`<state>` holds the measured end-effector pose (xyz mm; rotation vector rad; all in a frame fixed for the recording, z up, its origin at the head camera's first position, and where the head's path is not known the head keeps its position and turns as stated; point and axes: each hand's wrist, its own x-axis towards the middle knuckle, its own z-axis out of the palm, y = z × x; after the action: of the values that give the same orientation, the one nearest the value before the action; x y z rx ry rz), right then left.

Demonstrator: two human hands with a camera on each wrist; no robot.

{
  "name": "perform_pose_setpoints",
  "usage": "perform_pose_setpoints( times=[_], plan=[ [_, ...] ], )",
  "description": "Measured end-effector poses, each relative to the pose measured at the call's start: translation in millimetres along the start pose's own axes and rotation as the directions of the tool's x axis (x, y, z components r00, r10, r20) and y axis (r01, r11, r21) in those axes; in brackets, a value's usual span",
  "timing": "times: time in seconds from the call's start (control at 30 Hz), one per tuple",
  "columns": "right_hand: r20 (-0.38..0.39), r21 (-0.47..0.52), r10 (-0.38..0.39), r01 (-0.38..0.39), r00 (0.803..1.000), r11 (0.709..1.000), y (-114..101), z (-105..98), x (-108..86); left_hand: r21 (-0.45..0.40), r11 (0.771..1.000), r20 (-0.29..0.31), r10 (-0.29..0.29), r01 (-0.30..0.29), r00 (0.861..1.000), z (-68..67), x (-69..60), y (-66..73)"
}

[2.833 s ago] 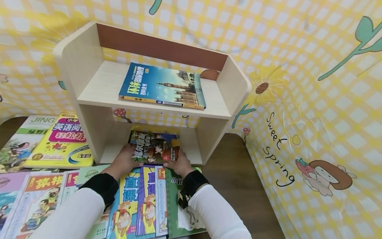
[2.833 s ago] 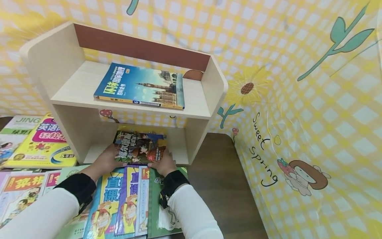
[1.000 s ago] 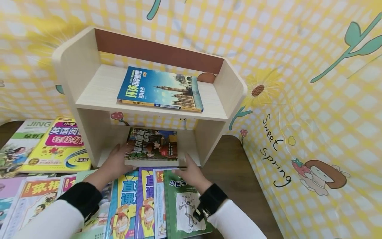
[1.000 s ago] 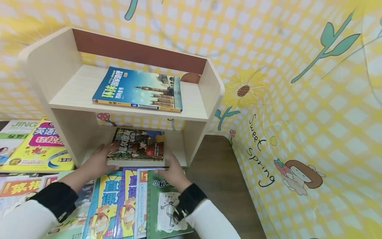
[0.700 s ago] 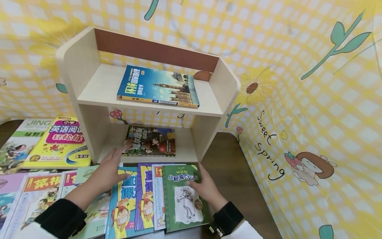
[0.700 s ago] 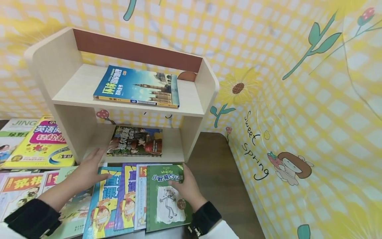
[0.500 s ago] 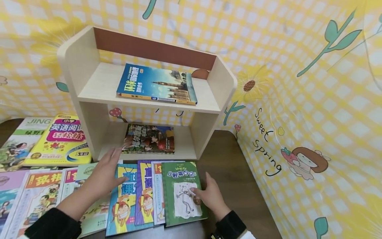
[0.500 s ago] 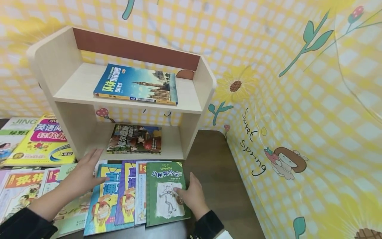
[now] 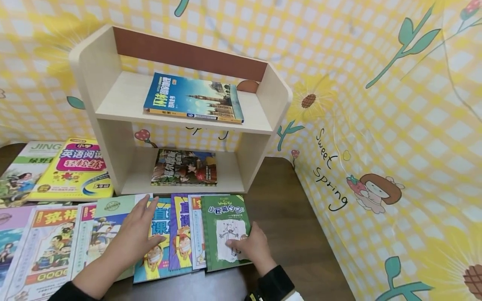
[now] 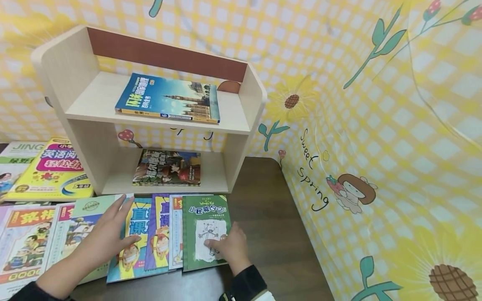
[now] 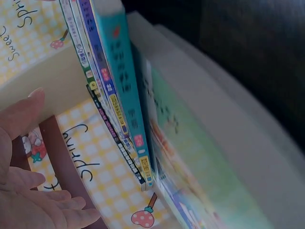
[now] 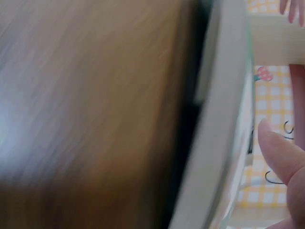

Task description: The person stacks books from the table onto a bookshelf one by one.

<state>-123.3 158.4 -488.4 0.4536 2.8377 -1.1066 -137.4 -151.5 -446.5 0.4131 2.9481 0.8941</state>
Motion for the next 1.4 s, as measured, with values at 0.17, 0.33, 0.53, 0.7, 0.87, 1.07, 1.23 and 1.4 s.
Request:
perform_pose_setpoints(
  times=[0.17,0.33,0.53,0.7,0.87,1.07,1.23,1.4],
  plan=[
    [-0.013,-0.011,0.017,-0.017,1.0,1.0,-9.2,6.6,0.8,-0.01,1.0,-0.012,-0.014,0.013,1.0,-1.0,-5.3,1.0],
    [-0.005,-0.073,0.077,-0.077,0.997,0.994,-11.2,8.4,5.6,-0.002,1.0,-0.012,-0.019,0.019,1.0,-0.6,-9.8,2.0],
    [-0.002,-0.174,0.117,-0.116,0.993,0.978,-12.4,4.2,13.1,-0.01,1.0,-0.016,-0.029,0.029,0.999,1.1,-12.9,3.9],
    [0.003,-0.098,0.138,-0.138,0.99,0.986,-8.9,1.4,14.8,-0.015,0.999,-0.001,-0.043,0.043,0.999,3.1,-14.3,4.8],
    [0.052,0.114,0.102,-0.108,0.993,0.988,-2.2,-1.8,13.9,-0.022,0.999,0.005,-0.043,0.043,0.999,5.9,-16.0,2.4],
    [0.084,0.232,0.006,-0.026,0.996,0.972,-1.9,-11.4,15.9,-0.034,0.998,0.027,-0.049,0.05,0.998,8.5,-16.5,0.9],
    [0.087,0.295,-0.092,0.062,0.992,0.953,-4.6,-22.1,20.3,-0.055,0.995,0.067,-0.075,0.079,0.995,10.1,-15.3,0.8],
    [0.14,0.382,-0.185,0.12,0.973,0.917,-9.1,-29.5,23.0,-0.087,0.99,0.117,-0.096,0.106,0.988,11.0,-12.6,3.3]
  ],
)
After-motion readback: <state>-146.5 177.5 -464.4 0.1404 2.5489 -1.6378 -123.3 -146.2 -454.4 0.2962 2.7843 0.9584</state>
